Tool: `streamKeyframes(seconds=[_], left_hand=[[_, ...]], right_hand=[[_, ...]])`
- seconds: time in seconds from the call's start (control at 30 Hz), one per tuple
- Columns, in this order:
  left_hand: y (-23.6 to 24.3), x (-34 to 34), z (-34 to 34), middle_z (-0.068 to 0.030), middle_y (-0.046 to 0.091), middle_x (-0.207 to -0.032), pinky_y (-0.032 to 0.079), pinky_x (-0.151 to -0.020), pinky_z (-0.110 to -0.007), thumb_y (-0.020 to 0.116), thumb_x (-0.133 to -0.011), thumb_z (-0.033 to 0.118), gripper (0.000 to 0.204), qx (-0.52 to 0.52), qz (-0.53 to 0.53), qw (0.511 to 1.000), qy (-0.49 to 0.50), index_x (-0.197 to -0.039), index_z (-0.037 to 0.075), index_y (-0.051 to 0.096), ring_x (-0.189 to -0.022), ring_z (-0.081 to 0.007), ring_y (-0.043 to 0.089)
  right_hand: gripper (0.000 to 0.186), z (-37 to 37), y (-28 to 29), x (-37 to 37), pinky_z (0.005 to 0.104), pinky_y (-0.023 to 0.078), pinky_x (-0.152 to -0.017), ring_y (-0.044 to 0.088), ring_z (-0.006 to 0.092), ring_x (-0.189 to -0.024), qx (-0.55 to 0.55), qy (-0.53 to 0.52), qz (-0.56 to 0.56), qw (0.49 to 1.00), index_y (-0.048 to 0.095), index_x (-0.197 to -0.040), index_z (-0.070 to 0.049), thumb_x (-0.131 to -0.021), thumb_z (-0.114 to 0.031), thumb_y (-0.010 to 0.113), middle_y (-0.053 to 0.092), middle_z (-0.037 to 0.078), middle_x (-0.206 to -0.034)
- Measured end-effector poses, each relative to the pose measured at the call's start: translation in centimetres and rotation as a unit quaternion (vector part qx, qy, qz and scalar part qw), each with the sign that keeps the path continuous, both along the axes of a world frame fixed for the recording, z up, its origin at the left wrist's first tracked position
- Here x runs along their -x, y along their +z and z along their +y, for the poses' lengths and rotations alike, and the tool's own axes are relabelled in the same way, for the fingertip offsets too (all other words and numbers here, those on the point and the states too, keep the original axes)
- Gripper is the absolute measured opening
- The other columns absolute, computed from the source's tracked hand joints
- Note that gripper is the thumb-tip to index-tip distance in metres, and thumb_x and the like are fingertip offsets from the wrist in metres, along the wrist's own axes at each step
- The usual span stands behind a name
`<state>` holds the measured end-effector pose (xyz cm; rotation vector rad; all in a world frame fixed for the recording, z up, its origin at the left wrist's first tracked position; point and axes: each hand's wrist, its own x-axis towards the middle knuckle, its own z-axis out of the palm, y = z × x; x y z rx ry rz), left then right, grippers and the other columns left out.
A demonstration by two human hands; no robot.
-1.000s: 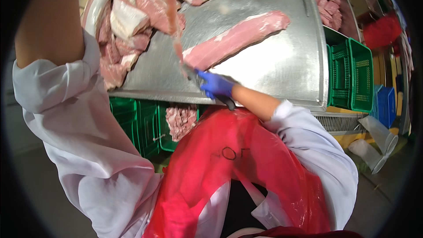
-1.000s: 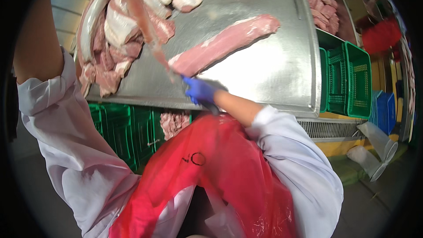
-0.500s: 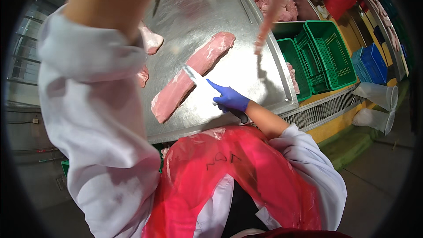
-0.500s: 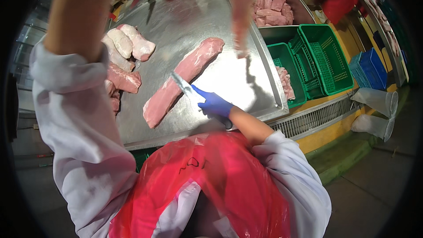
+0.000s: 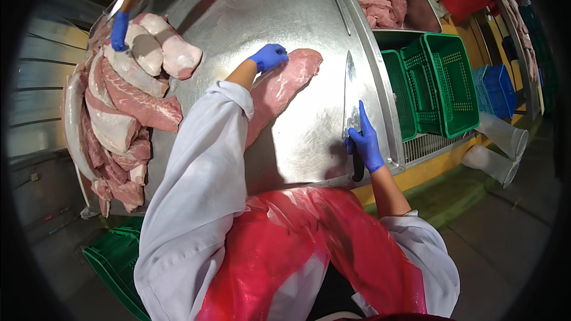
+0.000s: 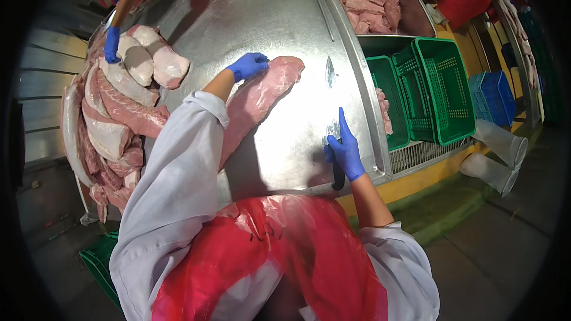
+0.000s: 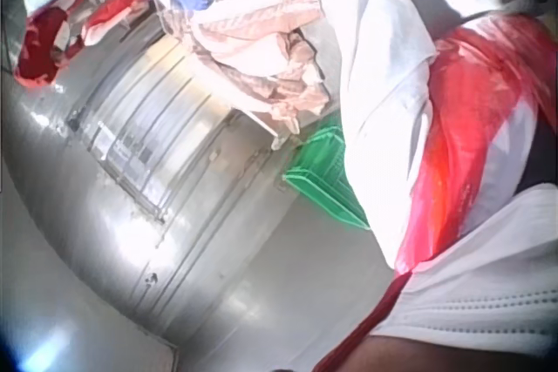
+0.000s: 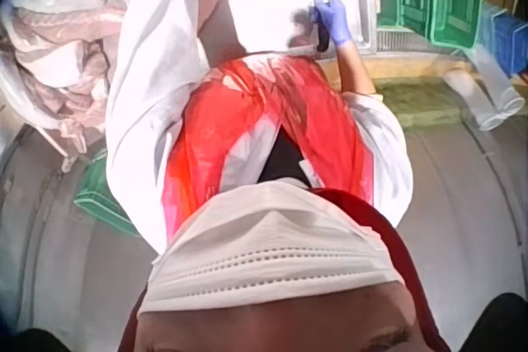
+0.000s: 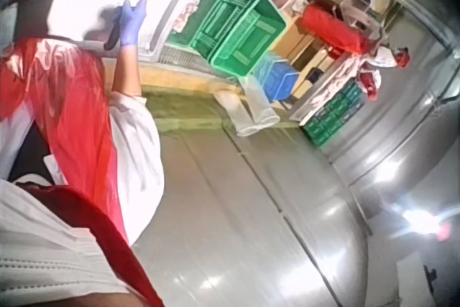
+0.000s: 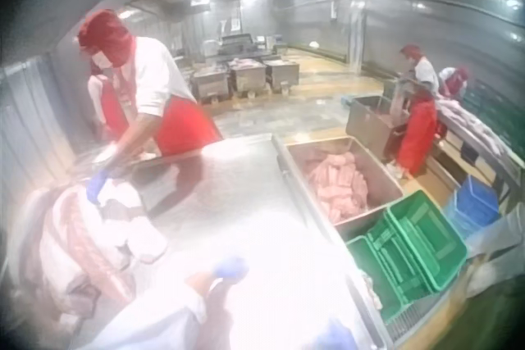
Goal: The person uses a knife to trim fat and separate lean meat from a large piece of pork on a stainless steel table. They repeatedly cut, lift, and place trimmed pieces into a green crate while handling multiple cuts of meat.
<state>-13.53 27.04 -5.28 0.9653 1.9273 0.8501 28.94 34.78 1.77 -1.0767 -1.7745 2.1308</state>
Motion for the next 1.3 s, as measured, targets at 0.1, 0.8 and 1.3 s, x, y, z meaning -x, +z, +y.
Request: streamKeyframes(seconds=[0.1, 0.8, 1.3], left_hand=[[0.6, -0.6, 0.9, -0.0113, 0.075, -0.087, 0.054, -0.079, -0.036, 0.069, -0.087, 0.022, 0.022, 0.057, 0.013, 0.998, -0.024, -0.092, 0.001, 0.073, -0.080, -0.0194, 0.068], [5.3, -17.4, -12.1, -0.0192, 0.058, -0.103, 0.048, -0.079, -0.050, 0.077, -0.077, 0.022, 0.043, 0.021, 0.340, 0.940, 0.017, -0.109, 0.002, 0.057, -0.094, -0.0372, 0.058], [4.0, -19.8, -12.6, -0.0176, 0.054, -0.104, 0.046, -0.079, -0.048, 0.075, -0.079, 0.024, 0.043, 0.012, 0.380, 0.924, 0.036, -0.110, 0.002, 0.055, -0.095, -0.0356, 0.055]], right_hand=[[0.086, 1.2, 0.4, 3.4, 0.0288, 0.054, -0.053, 0.061, 0.0117, -0.058, -0.032, 0.018, -0.033, 0.999, 0.013, -0.168, -0.023, -0.096, -0.002, 0.055, 0.063, 0.005, -0.073], [0.081, 2.5, -2.0, 16.1, 0.0394, 0.058, -0.055, 0.068, 0.0253, -0.056, -0.240, 0.069, -0.164, 0.954, 0.014, -0.167, -0.029, -0.097, -0.008, 0.052, 0.069, 0.018, -0.073], [0.076, 3.9, 4.6, 16.2, 0.0402, 0.058, -0.070, 0.068, 0.0260, -0.061, -0.263, 0.287, -0.211, 0.897, 0.030, -0.163, -0.026, -0.093, -0.010, 0.054, 0.069, 0.022, -0.080]])
